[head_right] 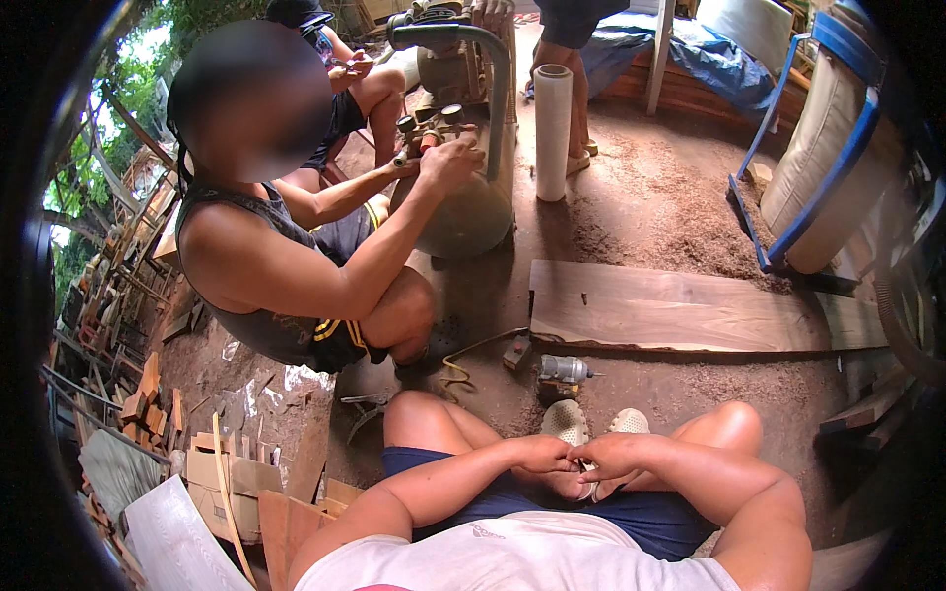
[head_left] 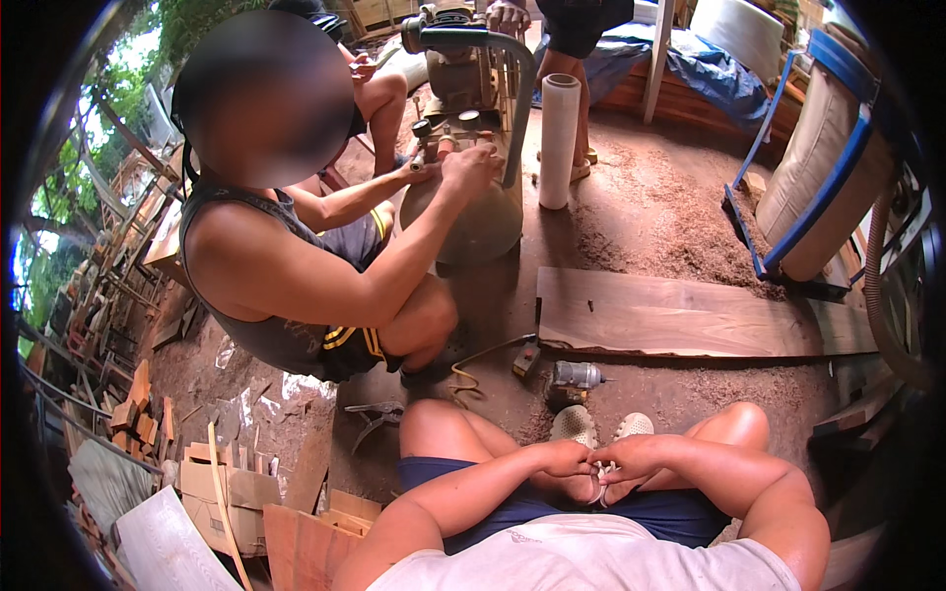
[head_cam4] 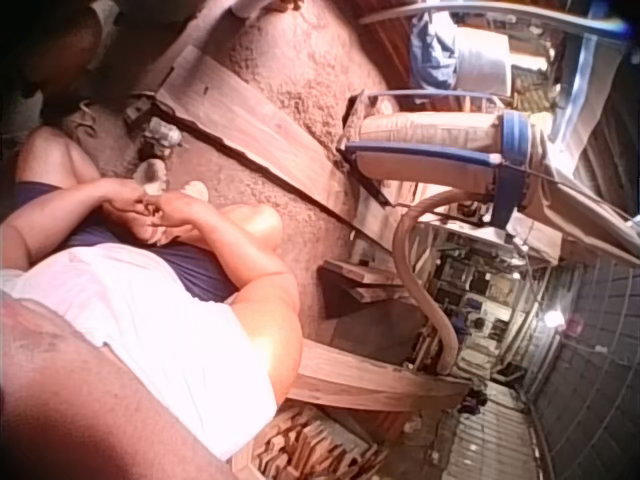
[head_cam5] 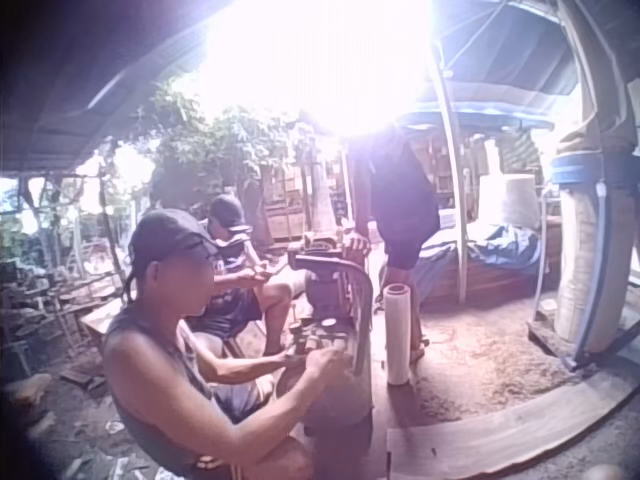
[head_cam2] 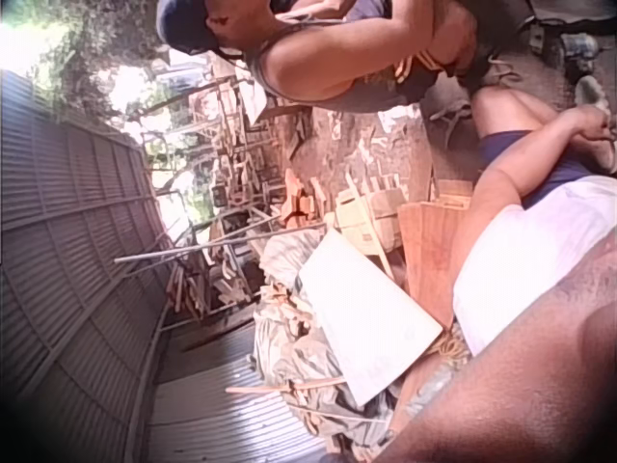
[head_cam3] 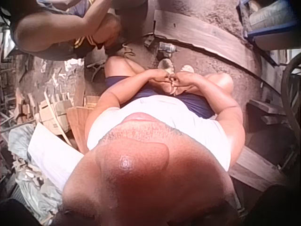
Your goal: The recorder uses pliers to repair or assemble a small mechanical part, likely a carburetor or pressure switch, while being assisted and observed by several people in a workshop.
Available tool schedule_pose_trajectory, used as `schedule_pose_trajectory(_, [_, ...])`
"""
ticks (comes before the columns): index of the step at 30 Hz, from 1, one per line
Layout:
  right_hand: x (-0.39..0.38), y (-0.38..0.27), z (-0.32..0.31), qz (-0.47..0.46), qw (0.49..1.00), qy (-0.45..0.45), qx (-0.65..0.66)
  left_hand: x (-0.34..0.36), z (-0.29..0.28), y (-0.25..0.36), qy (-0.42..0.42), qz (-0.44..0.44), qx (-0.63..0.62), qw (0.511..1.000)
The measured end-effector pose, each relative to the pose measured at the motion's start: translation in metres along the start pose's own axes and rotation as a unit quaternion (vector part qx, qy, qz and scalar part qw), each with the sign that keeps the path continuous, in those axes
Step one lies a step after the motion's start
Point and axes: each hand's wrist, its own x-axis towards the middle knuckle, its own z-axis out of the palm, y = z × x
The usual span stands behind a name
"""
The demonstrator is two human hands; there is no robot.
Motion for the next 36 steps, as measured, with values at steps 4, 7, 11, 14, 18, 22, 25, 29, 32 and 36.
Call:
schedule_pose_trajectory(4, [-0.0012, -0.0059, -0.0051, 0.01, 1.0, -0.014, 0.001, -0.0001, 0.0005, -0.0001, 0.001, 0.002, 0.005, 1.0])
schedule_pose_trajectory(7, [-0.0011, -0.0045, -0.0039, 0.01, 1.0, -0.019, -0.001, 0.0003, 0.0011, -0.0006, 0.002, 0.006, 0.01, 1.0])
schedule_pose_trajectory(11, [-0.0004, -0.0018, -0.0018, 0.007, 1.0, -0.014, -0.003, -0.0018, -0.0001, 0.0016, 0.011, 0.023, -0.002, 1.0])
schedule_pose_trajectory(14, [-0.0002, -0.0031, -0.0022, 0.009, 1.0, -0.02, -0.014, -0.0027, -0.0002, 0.0025, 0.015, 0.025, -0.009, 1.0])
schedule_pose_trajectory(18, [-0.0012, -0.0035, -0.0015, 0.012, 1.0, -0.016, -0.017, -0.0018, -0.0014, 0.0043, -0.001, 0.002, -0.006, 1.0])
schedule_pose_trajectory(22, [-0.0028, -0.0087, -0.0054, 0.017, 1.0, -0.019, -0.015, -0.002, 0.0001, 0.0024, 0.007, 0.003, -0.005, 1.0])
schedule_pose_trajectory(25, [-0.0028, -0.006, -0.0026, 0.009, 1.0, -0.01, -0.015, -0.0017, 0.0002, 0.0022, 0.01, 0.008, -0.009, 1.0])
schedule_pose_trajectory(29, [-0.0025, -0.0041, -0.0018, -0.001, 1.0, -0.001, -0.01, -0.0017, 0.0, 0.0023, 0.01, 0.012, -0.014, 1.0])
schedule_pose_trajectory(32, [-0.0034, -0.0054, -0.0024, 0.002, 1.0, -0.002, -0.009, -0.002, -0.0008, 0.0031, 0.006, 0.01, -0.009, 1.0])
schedule_pose_trajectory(36, [-0.0036, -0.0069, -0.0034, 0.007, 1.0, -0.002, -0.007, 0.0003, 0.002, 0.0003, 0.001, -0.002, -0.004, 1.0])
